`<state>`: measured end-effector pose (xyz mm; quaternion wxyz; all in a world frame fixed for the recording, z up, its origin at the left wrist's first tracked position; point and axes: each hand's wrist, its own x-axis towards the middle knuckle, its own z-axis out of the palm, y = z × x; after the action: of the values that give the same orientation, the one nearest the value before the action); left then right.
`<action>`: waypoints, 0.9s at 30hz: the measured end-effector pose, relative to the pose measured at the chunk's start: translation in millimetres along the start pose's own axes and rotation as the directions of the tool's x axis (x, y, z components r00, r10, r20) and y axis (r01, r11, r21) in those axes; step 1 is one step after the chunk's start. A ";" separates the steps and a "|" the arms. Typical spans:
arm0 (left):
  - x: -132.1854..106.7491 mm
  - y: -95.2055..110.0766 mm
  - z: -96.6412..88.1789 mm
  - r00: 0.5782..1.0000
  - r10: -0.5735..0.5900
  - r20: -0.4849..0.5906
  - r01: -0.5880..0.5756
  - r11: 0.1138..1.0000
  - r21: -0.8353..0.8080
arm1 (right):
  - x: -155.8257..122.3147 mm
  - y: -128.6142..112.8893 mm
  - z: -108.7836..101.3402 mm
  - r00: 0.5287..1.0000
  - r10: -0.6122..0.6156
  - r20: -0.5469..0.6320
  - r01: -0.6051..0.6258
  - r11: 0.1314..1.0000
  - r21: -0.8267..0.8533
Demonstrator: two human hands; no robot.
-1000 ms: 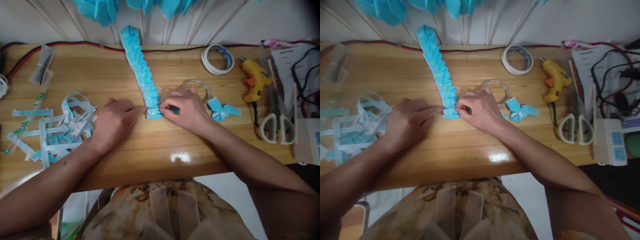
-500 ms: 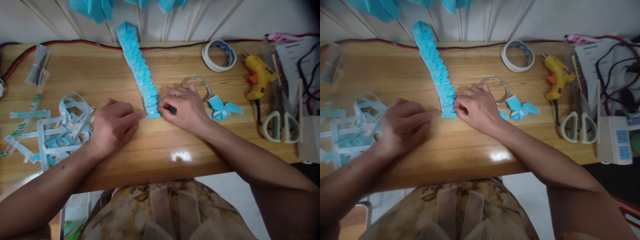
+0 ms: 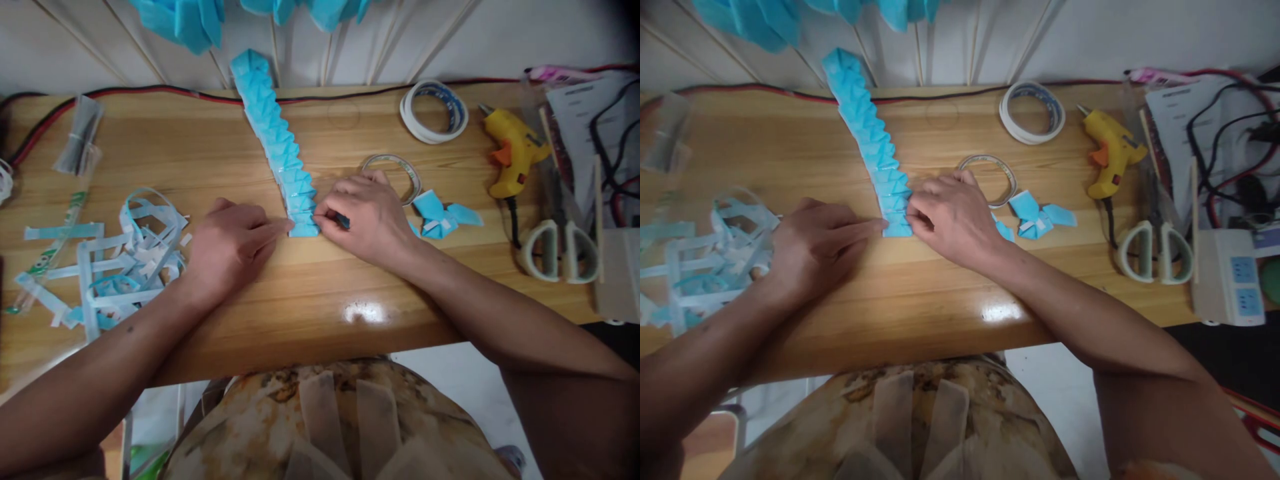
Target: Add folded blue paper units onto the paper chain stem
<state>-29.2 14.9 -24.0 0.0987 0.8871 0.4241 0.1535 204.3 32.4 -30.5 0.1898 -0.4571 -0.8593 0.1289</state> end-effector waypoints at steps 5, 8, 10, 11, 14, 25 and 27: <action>4.1 2.4 -1.5 0.997 -0.066 0.046 0.067 0.997 -0.039 | -2.7 -2.5 -11.8 0.999 -0.038 -0.039 0.035 0.998 -0.060; 4.6 2.2 -1.8 0.998 -0.063 0.028 0.064 0.997 -0.050 | -5.5 -4.6 -16.8 0.991 -0.109 -0.080 0.096 0.985 -0.146; 4.3 1.5 -1.2 0.998 -0.053 0.025 0.054 0.997 -0.056 | -6.8 -4.8 -16.2 0.984 -0.167 -0.064 0.153 0.970 -0.189; 4.0 0.9 -0.8 0.999 -0.046 0.021 0.048 0.997 -0.058 | -7.0 -4.7 -14.9 0.980 -0.192 -0.050 0.179 0.963 -0.203; 3.2 -1.3 1.0 1.000 -0.022 0.003 0.022 0.999 -0.049 | -5.2 -5.1 -8.5 0.972 -0.234 -0.017 0.223 0.944 -0.244; 2.0 -1.9 -0.2 0.998 -0.039 -0.039 0.031 0.981 -0.190 | -1.8 -17.4 -22.5 0.945 -0.312 -0.102 0.269 0.914 -0.304; 1.3 -1.6 -1.8 0.998 -0.071 0.000 0.068 0.962 -0.266 | -20.0 -33.6 -31.5 0.916 -0.373 -0.147 0.312 0.894 -0.323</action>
<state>-30.2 17.0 -22.5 0.2200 0.8497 0.4309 0.2095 203.7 -1.2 6.8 0.2272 -0.3318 -0.9118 -0.0833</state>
